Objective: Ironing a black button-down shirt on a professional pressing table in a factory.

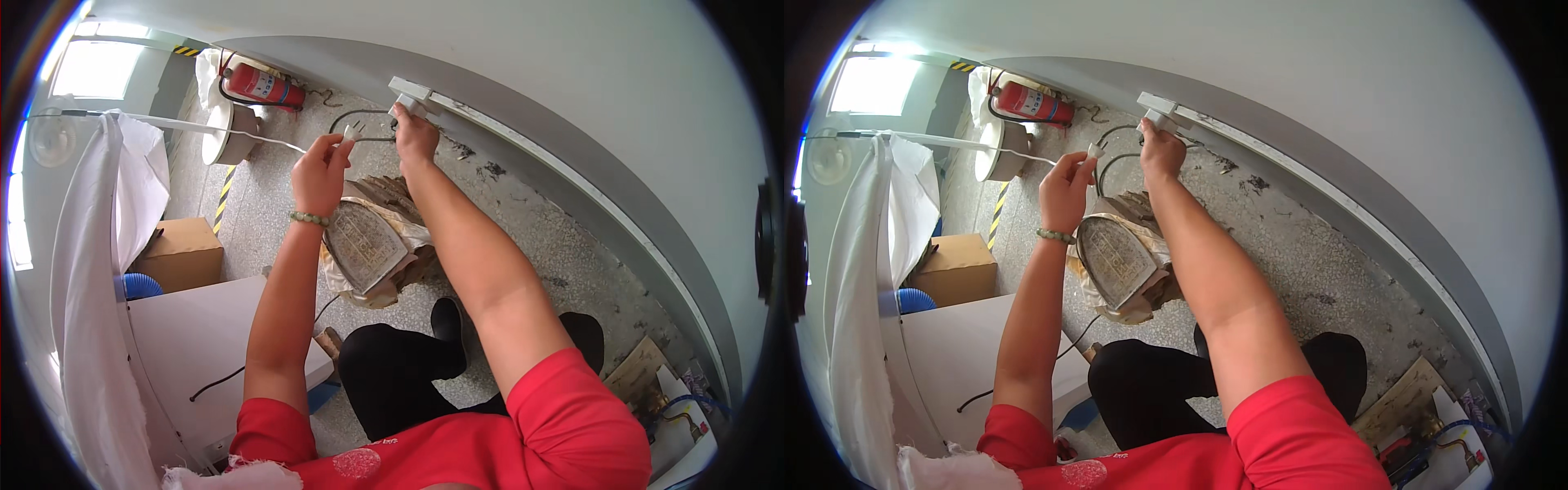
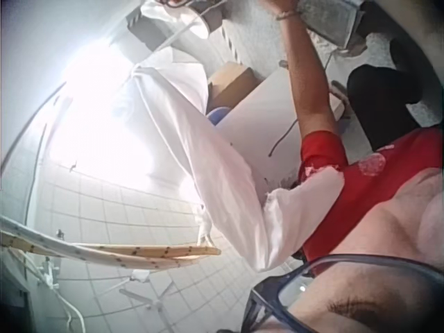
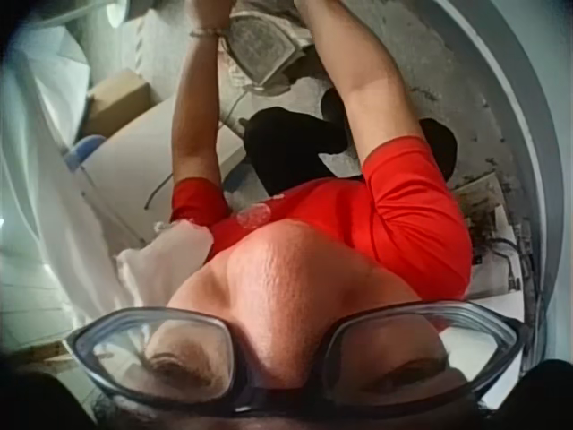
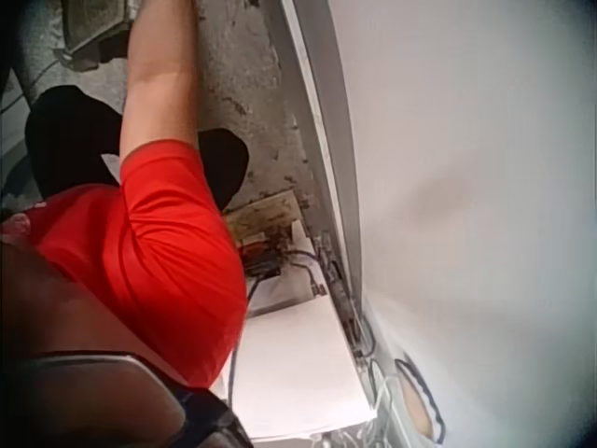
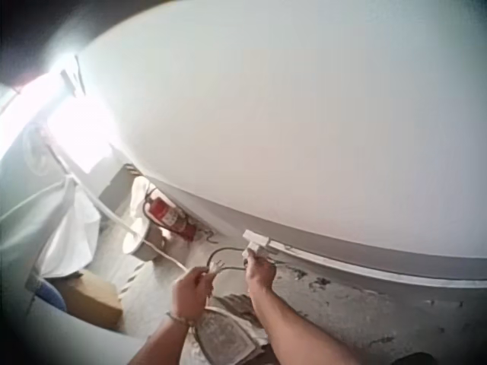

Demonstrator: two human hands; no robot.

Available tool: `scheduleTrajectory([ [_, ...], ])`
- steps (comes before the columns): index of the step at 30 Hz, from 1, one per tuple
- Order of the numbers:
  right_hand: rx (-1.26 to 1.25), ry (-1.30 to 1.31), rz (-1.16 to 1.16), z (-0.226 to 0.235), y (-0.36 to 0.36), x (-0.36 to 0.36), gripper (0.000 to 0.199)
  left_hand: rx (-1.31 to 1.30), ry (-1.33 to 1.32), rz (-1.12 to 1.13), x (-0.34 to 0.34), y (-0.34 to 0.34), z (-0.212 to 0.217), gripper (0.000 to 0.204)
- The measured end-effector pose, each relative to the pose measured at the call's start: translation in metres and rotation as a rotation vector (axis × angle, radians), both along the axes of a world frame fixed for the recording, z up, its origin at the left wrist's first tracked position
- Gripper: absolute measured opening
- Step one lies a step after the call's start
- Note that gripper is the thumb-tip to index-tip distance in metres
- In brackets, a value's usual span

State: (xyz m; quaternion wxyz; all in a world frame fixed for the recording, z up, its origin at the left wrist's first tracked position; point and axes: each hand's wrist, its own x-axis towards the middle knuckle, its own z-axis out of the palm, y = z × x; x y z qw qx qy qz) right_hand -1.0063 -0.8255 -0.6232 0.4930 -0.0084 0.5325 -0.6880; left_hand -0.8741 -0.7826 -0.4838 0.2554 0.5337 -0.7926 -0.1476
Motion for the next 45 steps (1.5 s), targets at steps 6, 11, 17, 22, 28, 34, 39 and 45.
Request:
scheduleTrajectory([
  [6, 0.120, 0.210, 0.323, 0.024, 0.040, 0.044, 0.035, 0.285, 0.293, 0.143, -0.015, -0.026, 0.004, 0.026],
  [11, -0.024, 0.046, 0.296, 0.013, 0.096, -0.005, 0.036, 0.207, 0.155, 0.036, -0.048, -0.039, -0.023, 0.026],
  [17, 0.033, 0.181, 0.664, 0.044, 0.234, -0.110, 0.031, -0.028, -0.255, 0.241, -0.082, -0.041, -0.093, 0.031],
  [22, 0.158, 0.078, 0.688, 0.052, 0.297, -0.141, 0.038, -0.012, -0.196, 0.129, -0.078, -0.041, -0.102, 0.030],
  [28, 0.086, 0.134, 0.710, 0.049, 0.303, -0.148, 0.035, -0.057, -0.282, 0.217, -0.087, -0.037, -0.100, 0.028],
  [34, 0.115, 0.187, 0.718, 0.046, 0.310, -0.158, 0.035, -0.031, -0.299, 0.116, -0.081, -0.040, -0.096, 0.029],
  [39, 0.094, 0.241, 0.745, 0.045, 0.308, -0.159, 0.036, -0.049, -0.346, 0.105, -0.085, -0.043, -0.093, 0.029],
  [45, 0.068, 0.284, 0.740, 0.036, 0.307, -0.154, 0.038, -0.051, -0.449, 0.035, -0.083, -0.056, -0.077, 0.032],
])
